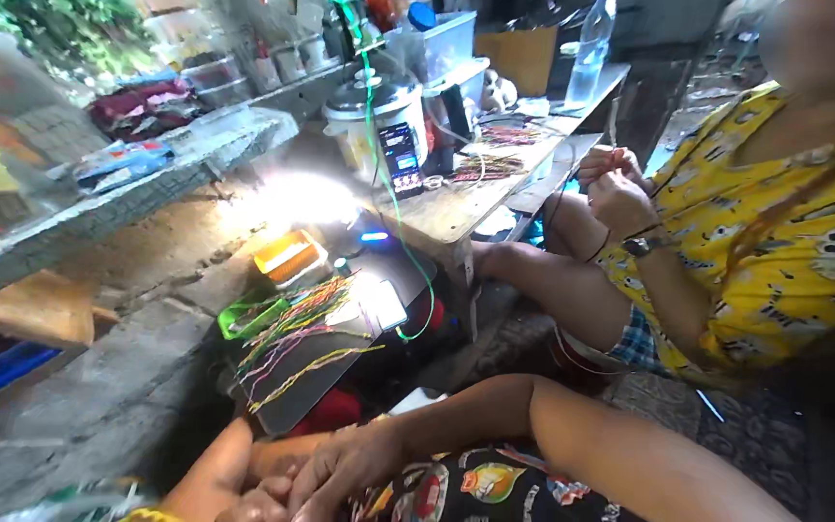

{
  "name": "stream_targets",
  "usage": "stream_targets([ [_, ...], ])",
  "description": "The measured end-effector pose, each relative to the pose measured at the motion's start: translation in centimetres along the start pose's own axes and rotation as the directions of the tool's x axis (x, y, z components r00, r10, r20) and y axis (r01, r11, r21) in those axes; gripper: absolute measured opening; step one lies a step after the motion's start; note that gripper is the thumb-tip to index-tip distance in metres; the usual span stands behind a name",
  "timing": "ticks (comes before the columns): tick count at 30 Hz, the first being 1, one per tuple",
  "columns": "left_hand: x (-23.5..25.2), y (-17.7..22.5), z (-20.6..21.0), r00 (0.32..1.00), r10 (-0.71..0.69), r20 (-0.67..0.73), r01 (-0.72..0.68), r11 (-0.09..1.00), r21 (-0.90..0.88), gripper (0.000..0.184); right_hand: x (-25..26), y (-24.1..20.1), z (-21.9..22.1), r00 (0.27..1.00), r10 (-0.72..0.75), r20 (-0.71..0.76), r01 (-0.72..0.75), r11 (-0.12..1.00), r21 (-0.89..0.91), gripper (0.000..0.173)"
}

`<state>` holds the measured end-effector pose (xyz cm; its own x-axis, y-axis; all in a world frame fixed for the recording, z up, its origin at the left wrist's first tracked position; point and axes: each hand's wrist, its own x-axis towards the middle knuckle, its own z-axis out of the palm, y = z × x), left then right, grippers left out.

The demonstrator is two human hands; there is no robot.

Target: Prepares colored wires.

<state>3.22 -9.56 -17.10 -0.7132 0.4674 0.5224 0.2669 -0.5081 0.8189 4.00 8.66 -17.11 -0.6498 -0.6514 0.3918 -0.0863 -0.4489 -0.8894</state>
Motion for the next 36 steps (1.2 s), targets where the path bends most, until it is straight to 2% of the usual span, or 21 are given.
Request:
stream_targets([
  [2,-0.7,-0.1,-0.1,0.992,0.096,-0.077,-0.085,0.987,0.137,0.014,0.3,0.2,0.4,0.997,-0.059,-0.041,0.050,0.978,-0.205,0.021],
  [3,-1.1,-0.2,-0.1,0.977,0.142,-0.160,-0.101,0.966,0.240,0.013,0.5,0.2,0.6,0.988,-0.141,-0.066,0.106,0.919,-0.379,0.019],
  [5,-1.4,-0.4,0.1,0.907,0.229,-0.352,-0.065,0.904,0.422,0.012,0.9,0.5,0.8,0.933,-0.346,-0.097,0.153,0.626,-0.765,0.017],
  [6,-1.5,-0.7,0.3,0.870,0.251,-0.423,-0.012,0.870,0.492,0.011,1.2,1.2,0.8,0.908,-0.409,-0.091,0.126,0.473,-0.872,0.016],
  [7,-1.5,-0.9,0.5,0.840,0.247,-0.483,0.059,0.843,0.535,0.010,1.3,2.0,0.8,0.898,-0.431,-0.089,0.093,0.384,-0.919,0.016],
  [8,-1.6,-1.3,0.4,0.826,0.211,-0.522,0.119,0.840,0.529,0.009,1.3,2.9,0.8,0.903,-0.419,-0.094,0.068,0.356,-0.932,0.016],
  [10,-1.8,-1.9,0.1,0.819,0.106,-0.564,0.205,0.864,0.460,0.010,1.2,3.8,0.7,0.944,-0.292,-0.155,-0.012,0.439,-0.898,0.018],
  [12,-1.9,-2.3,-0.2,0.807,0.021,-0.591,0.258,0.886,0.384,0.011,1.1,3.2,-0.1,0.968,-0.130,-0.216,-0.099,0.594,-0.798,0.030],
  [14,-2.0,-2.1,-0.4,0.813,-0.007,-0.582,0.298,0.863,0.408,0.010,1.0,2.9,-1.2,0.952,-0.121,-0.282,-0.125,0.686,-0.716,0.036],
  [17,-2.0,-1.8,-0.2,0.830,-0.087,-0.550,0.411,0.763,0.499,0.015,1.0,2.3,-2.3,0.926,-0.172,-0.336,-0.108,0.732,-0.672,0.040],
  [19,-2.2,-2.2,0.1,0.824,-0.144,-0.547,0.486,0.676,0.554,0.019,1.3,2.6,-2.5,0.911,-0.199,-0.362,-0.089,0.762,-0.641,0.031],
  [20,-2.2,-2.4,0.3,0.826,-0.145,-0.545,0.495,0.649,0.578,0.020,1.4,2.6,-2.6,0.907,-0.164,-0.388,-0.111,0.795,-0.596,0.027],
  [22,-2.3,-2.9,0.4,0.842,-0.108,-0.528,0.464,0.645,0.608,0.022,1.6,2.7,-3.0,0.895,-0.040,-0.445,-0.185,0.873,-0.451,0.027],
  [24,-2.5,-3.3,0.2,0.874,-0.044,-0.483,0.371,0.704,0.606,0.019,1.6,3.2,-3.5,0.873,0.072,-0.483,-0.212,0.947,-0.243,0.028],
  [26,-2.6,-3.6,-0.2,0.911,-0.022,-0.412,0.291,0.743,0.603,0.016,1.4,3.7,-3.9,0.850,0.159,-0.502,-0.189,0.982,-0.008,0.026],
  [28,-2.8,-3.9,-0.5,0.944,-0.031,-0.328,0.255,0.700,0.668,0.017,1.1,4.1,-4.1,0.849,0.197,-0.490,-0.150,0.980,0.133,0.024],
  [30,-3.0,-4.4,-0.9,0.966,-0.003,-0.260,0.211,0.596,0.775,0.018,0.7,3.8,-4.2,0.856,0.229,-0.463,-0.181,0.973,0.146,0.023],
  [33,-3.0,-4.4,-1.1,0.971,0.036,-0.236,0.196,0.446,0.873,0.021,0.1,3.0,-4.6,0.904,0.231,-0.359,-0.254,0.967,-0.019,0.023],
  [36,-3.0,-4.0,-1.4,0.961,0.050,-0.271,0.223,0.438,0.871,0.022,-0.3,2.2,-4.7,0.928,0.296,-0.227,-0.339,0.923,-0.182,0.040],
])
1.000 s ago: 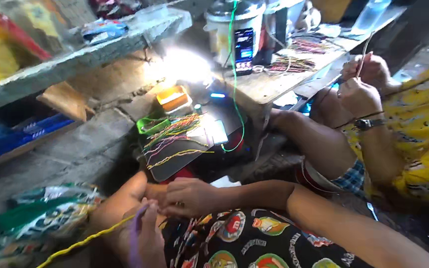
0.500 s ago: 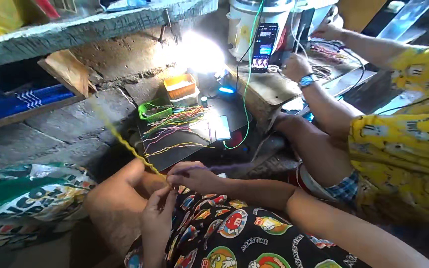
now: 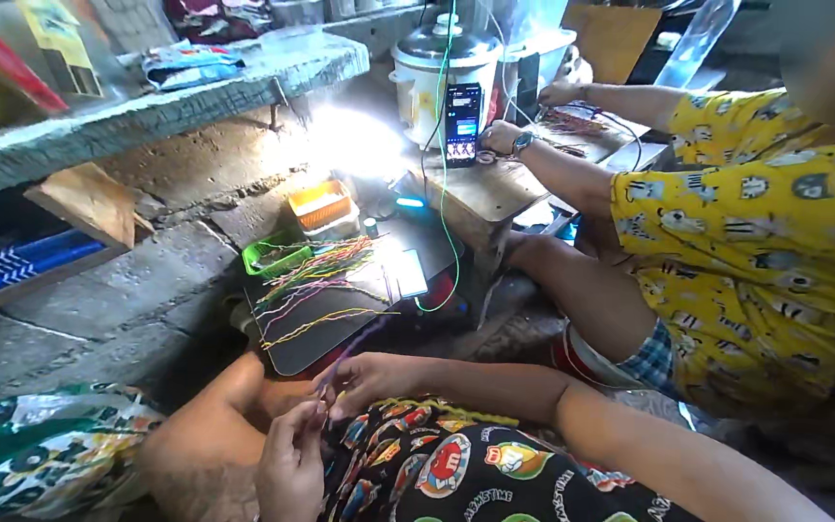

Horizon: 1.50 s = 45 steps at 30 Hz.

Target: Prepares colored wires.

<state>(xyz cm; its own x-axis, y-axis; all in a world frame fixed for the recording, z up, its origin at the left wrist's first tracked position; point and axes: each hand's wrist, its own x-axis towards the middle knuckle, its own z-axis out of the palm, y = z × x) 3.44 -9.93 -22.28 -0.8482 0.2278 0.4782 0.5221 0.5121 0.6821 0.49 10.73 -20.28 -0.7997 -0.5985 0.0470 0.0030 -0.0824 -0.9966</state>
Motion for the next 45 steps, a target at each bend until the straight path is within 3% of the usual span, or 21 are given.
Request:
stream_targets([
  [4,0.3,-0.2,-0.5,1.000,-0.024,-0.007,0.024,0.999,-0.023,0.028,-0.3,-0.7,0.2,0.997,0.070,0.026,-0.064,0.982,-0.175,0.035],
  [7,0.3,-0.8,-0.5,1.000,-0.021,0.001,0.021,0.997,-0.074,0.030,-0.2,-0.5,0.1,0.999,0.017,-0.044,-0.027,0.967,-0.254,0.030],
  [12,0.1,-0.4,-0.4,0.994,-0.104,0.032,0.107,0.986,-0.130,0.029,-0.1,-0.8,-0.4,0.986,-0.095,-0.137,0.061,0.970,-0.234,0.030],
  [17,0.1,0.5,-0.5,0.987,-0.162,0.007,0.160,0.962,-0.223,0.025,0.3,-1.2,-0.1,0.992,-0.085,-0.097,0.055,0.958,-0.280,0.030],
  [25,0.3,0.7,-0.5,0.976,-0.216,0.016,0.196,0.852,-0.485,0.012,0.9,-0.9,1.0,0.967,-0.245,-0.064,0.212,0.921,-0.327,0.023],
  [33,0.2,1.3,-0.8,0.955,-0.296,0.034,0.278,0.844,-0.459,0.011,1.1,-1.3,1.1,0.955,-0.290,-0.052,0.254,0.899,-0.356,0.020],
  [41,0.4,0.6,-1.3,0.962,-0.272,0.030,0.262,0.883,-0.390,0.016,1.0,-1.6,1.2,0.939,-0.335,-0.080,0.293,0.898,-0.328,0.019],
  [45,0.4,1.1,-1.1,0.944,-0.327,0.044,0.311,0.839,-0.446,0.012,1.0,-1.4,1.4,0.937,-0.347,-0.044,0.314,0.889,-0.333,0.019],
])
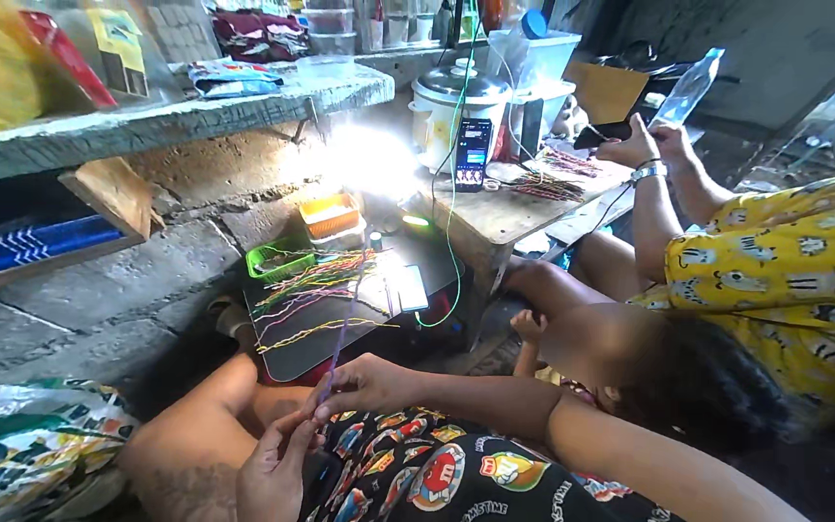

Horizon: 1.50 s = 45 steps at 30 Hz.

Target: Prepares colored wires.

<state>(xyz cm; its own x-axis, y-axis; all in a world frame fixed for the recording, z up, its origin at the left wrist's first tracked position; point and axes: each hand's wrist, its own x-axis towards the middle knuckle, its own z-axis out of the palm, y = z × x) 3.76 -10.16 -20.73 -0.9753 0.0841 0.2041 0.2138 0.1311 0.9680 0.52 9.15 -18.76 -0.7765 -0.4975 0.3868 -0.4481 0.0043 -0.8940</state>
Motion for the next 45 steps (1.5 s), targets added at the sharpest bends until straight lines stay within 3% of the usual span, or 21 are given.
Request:
stream_targets([
  [5,-0.3,0.6,0.3,0.999,-0.045,0.001,0.045,0.994,-0.096,0.010,-0.1,-0.3,0.3,1.000,-0.003,-0.001,0.003,0.998,-0.062,0.019],
  [9,-0.3,0.9,0.2,0.997,-0.063,0.034,0.063,0.998,0.003,0.010,-0.2,0.0,0.0,0.999,-0.053,0.005,0.053,0.988,-0.145,0.019],
  [14,0.0,0.0,-0.4,0.997,0.067,0.033,-0.072,0.977,0.199,0.019,-0.1,-0.1,-0.4,0.999,-0.043,0.017,0.045,0.983,-0.178,0.022],
  [17,-0.2,0.1,-0.4,0.995,0.096,0.034,-0.101,0.974,0.204,0.022,-0.1,0.0,-0.1,1.000,-0.025,0.013,0.027,0.980,-0.198,0.022],
  [19,-0.3,0.5,-0.2,0.997,0.056,0.055,-0.063,0.988,0.142,0.020,-0.3,-0.2,-0.2,0.999,-0.035,0.001,0.035,0.978,-0.206,0.021],
  [22,-0.4,0.6,-0.5,0.983,-0.096,0.154,0.109,0.991,-0.081,0.020,-0.4,-0.3,-0.6,0.990,-0.138,0.016,0.138,0.965,-0.224,0.019],
  [26,-0.2,0.2,-1.6,0.905,-0.206,0.371,0.351,0.855,-0.382,0.044,-0.2,-0.3,-0.9,0.962,-0.261,0.081,0.273,0.927,-0.257,0.014],
  [29,0.2,-0.5,-2.3,0.866,-0.212,0.454,0.426,0.788,-0.445,0.048,-0.1,-0.2,-1.1,0.945,-0.300,0.129,0.325,0.904,-0.278,0.013],
  [31,0.5,-1.0,-2.5,0.847,-0.195,0.494,0.441,0.776,-0.451,0.041,-0.2,-0.1,-1.3,0.942,-0.300,0.152,0.333,0.893,-0.302,0.013],
  [35,0.4,-1.3,-2.2,0.847,-0.194,0.495,0.427,0.803,-0.416,0.024,-0.7,-0.1,-1.7,0.945,-0.280,0.169,0.322,0.891,-0.322,0.014],
  [38,0.2,-1.0,-1.8,0.872,-0.217,0.439,0.409,0.815,-0.410,0.023,-0.8,0.4,-1.8,0.955,-0.257,0.148,0.292,0.898,-0.329,0.017],
  [40,0.1,-0.9,-1.6,0.916,-0.187,0.356,0.325,0.865,-0.383,0.023,-0.6,0.6,-1.5,0.972,-0.207,0.114,0.234,0.905,-0.354,0.022],
  [43,0.1,-0.7,-1.0,0.990,-0.029,0.137,0.038,0.997,-0.065,0.014,-0.1,0.3,-0.8,0.999,-0.045,0.022,0.050,0.922,-0.383,0.028],
  [45,0.3,-0.7,-0.7,0.996,0.067,0.059,-0.075,0.988,0.134,0.019,0.3,0.1,-0.4,0.998,0.046,-0.033,-0.055,0.928,-0.369,0.030],
])
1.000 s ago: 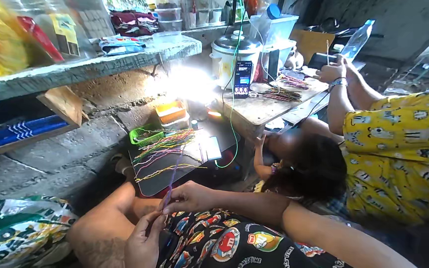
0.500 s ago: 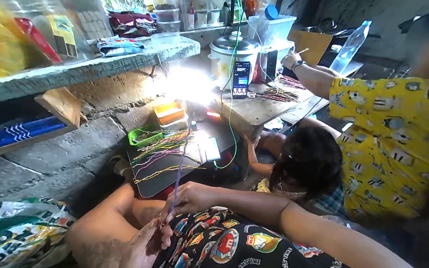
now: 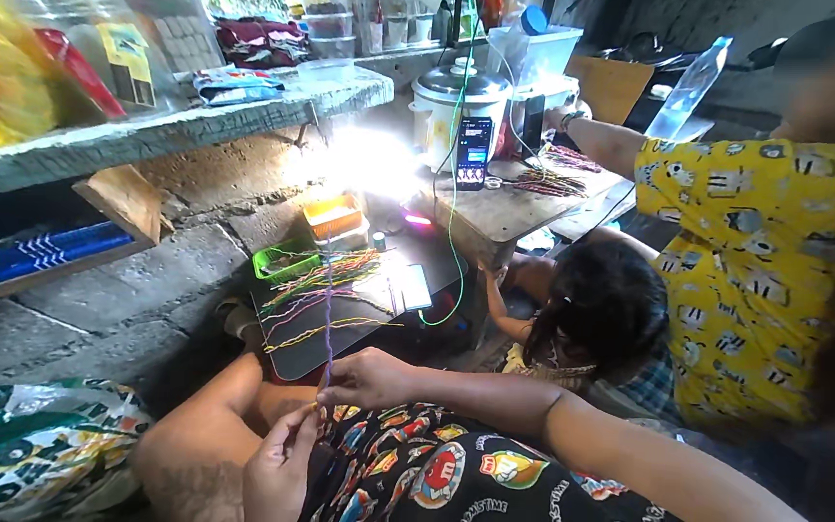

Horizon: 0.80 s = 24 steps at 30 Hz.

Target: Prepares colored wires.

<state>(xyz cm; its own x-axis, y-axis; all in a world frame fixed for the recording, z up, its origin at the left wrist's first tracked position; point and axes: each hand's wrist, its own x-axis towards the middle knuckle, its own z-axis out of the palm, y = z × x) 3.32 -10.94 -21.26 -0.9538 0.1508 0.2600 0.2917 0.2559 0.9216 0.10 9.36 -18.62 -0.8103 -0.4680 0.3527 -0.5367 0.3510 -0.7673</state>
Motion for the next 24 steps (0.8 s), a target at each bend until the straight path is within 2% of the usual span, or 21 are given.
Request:
stream_targets([
  [3,0.30,-0.22,0.41,0.999,-0.008,-0.042,0.007,0.999,-0.036,0.019,0.18,-0.23,-0.06,0.998,0.059,0.012,-0.060,0.997,0.044,0.030],
  [8,0.35,-0.29,0.40,0.997,-0.073,-0.010,0.071,0.989,-0.130,0.016,-0.04,0.27,-0.75,0.999,0.002,0.043,-0.008,0.990,0.140,0.024],
  [13,0.31,-0.34,0.32,0.994,-0.105,-0.013,0.099,0.970,-0.224,0.015,0.18,-0.04,-0.61,0.999,-0.044,0.003,0.043,0.978,0.204,0.025],
  [18,0.37,0.04,0.15,0.992,-0.121,-0.040,0.104,0.950,-0.293,0.017,0.09,-0.17,-0.46,0.995,-0.031,0.096,0.013,0.983,0.182,0.023],
  [20,0.35,0.08,0.16,0.993,-0.105,-0.053,0.088,0.962,-0.259,0.016,0.03,-0.03,-0.39,0.992,-0.020,0.128,-0.006,0.980,0.201,0.023],
  [24,0.26,-0.46,0.30,0.997,0.050,-0.053,-0.048,0.998,0.039,0.018,0.04,-0.06,-0.61,0.988,0.021,0.155,-0.066,0.955,0.289,0.024],
])
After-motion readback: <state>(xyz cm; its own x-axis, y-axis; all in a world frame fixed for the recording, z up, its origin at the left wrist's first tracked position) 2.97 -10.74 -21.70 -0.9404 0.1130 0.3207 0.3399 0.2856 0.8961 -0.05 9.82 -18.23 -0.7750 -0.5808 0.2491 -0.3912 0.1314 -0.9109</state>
